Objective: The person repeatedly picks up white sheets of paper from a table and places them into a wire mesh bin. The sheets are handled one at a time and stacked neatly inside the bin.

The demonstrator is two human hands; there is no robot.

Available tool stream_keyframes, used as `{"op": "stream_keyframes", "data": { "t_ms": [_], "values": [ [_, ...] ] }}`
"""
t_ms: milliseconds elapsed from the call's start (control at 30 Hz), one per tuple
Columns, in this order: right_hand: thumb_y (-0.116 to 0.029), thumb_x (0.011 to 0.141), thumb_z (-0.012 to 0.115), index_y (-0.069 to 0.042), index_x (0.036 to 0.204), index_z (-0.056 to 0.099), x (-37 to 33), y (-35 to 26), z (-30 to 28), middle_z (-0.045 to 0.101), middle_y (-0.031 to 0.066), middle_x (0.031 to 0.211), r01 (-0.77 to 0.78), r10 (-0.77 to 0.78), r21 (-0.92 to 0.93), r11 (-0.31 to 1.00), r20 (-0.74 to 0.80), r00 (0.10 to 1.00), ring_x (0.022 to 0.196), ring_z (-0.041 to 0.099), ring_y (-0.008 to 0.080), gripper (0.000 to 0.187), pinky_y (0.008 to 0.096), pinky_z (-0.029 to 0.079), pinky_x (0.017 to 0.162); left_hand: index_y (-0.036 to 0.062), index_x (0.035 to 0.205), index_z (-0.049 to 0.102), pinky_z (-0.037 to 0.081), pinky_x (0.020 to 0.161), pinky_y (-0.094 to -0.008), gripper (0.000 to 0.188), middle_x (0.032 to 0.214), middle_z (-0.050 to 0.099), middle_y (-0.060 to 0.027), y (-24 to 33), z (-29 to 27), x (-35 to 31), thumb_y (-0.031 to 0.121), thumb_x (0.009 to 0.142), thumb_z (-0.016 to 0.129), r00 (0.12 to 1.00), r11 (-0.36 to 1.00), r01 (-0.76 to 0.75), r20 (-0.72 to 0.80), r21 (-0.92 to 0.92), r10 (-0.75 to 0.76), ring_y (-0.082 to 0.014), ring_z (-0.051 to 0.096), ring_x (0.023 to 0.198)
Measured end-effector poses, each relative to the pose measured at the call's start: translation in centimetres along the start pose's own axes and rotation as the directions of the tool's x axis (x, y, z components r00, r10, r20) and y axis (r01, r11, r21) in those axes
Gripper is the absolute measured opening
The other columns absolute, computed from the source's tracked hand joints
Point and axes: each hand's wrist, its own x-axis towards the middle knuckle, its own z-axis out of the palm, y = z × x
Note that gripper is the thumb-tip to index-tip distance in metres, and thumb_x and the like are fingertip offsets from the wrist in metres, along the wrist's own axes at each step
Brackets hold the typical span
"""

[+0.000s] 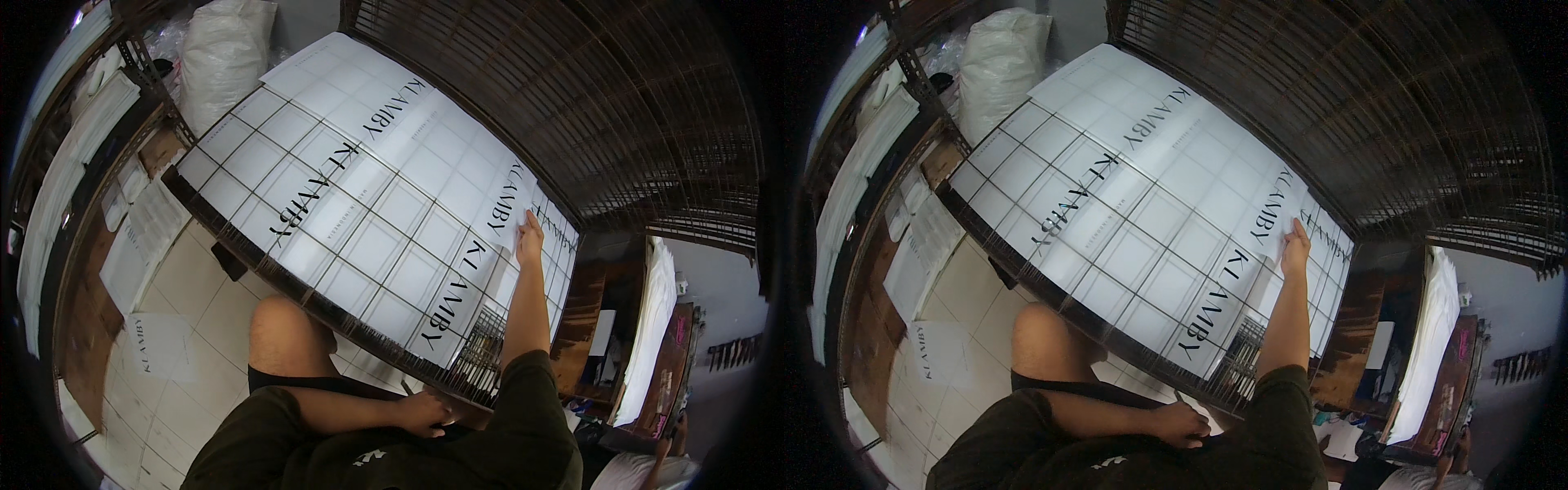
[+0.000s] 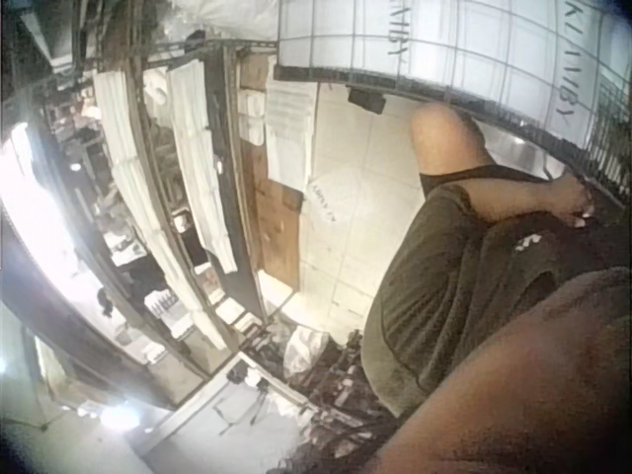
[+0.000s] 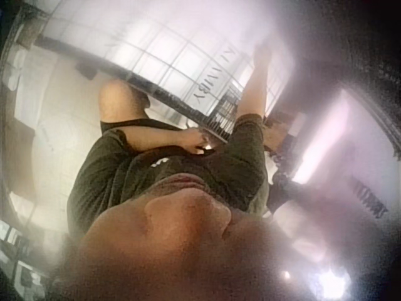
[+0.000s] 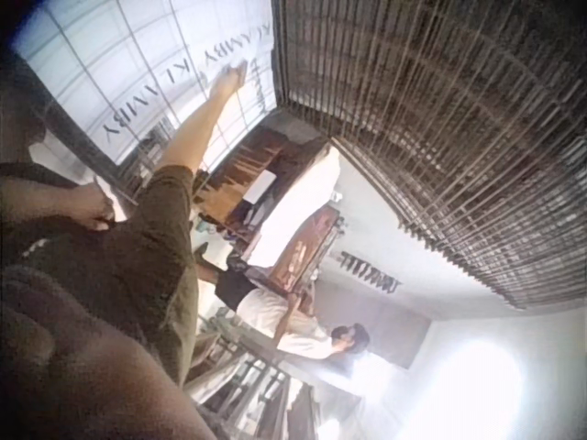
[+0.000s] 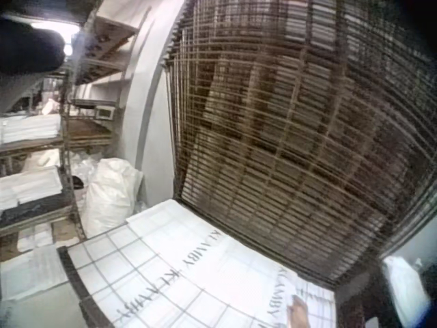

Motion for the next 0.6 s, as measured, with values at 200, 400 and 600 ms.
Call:
{"op": "stream_keyframes", "data": {
  "t_ms": [200,400,600],
  "values": [
    [0.008,0.074,0.042,0.007,0.133,0.041,0.5,-0.4,0.4,0.037,0.0202,0.141,0.019,-0.019,-0.031,0.999,0.015,1.0,0.127,0.041,0.0244,0.06,0.0287,0.034,0.1,0.007,0.087,0.053,0.047,0.066,-0.0462,0.026,0.083,0.055,-0.0111,-0.2,0.0,-0.1,0.031,0.079,0.06,1.0,0.999,-0.009,-0.017,-0.031,0.008,-0.0325,0.059,0.08],
    [0.007,0.074,0.044,0.006,0.133,0.042,1.5,0.3,-0.6,0.041,0.0197,0.139,-0.003,0.001,-0.095,0.995,-0.027,1.0,0.122,0.045,0.0248,0.059,0.0294,0.037,0.098,0.0078,0.086,0.052,0.047,0.066,-0.0446,0.025,0.084,0.057,-0.0097,-0.5,0.7,0.1,0.03,0.079,0.062,0.998,0.998,0.03,0.048,-0.054,-0.027,-0.0315,0.06,0.08],
    [0.004,0.076,0.048,0.0,0.136,0.04,0.9,0.6,-0.8,0.044,0.0203,0.135,0.084,-0.097,-0.136,0.987,-0.086,0.992,0.121,0.045,0.0268,0.06,0.0327,0.039,0.096,0.01,0.085,0.052,0.047,0.065,-0.0428,0.025,0.081,0.057,-0.0088,-1.0,1.6,0.1,0.03,0.077,0.064,0.993,0.996,0.065,0.098,-0.053,-0.06,-0.0305,0.06,0.08]
  ]
}}
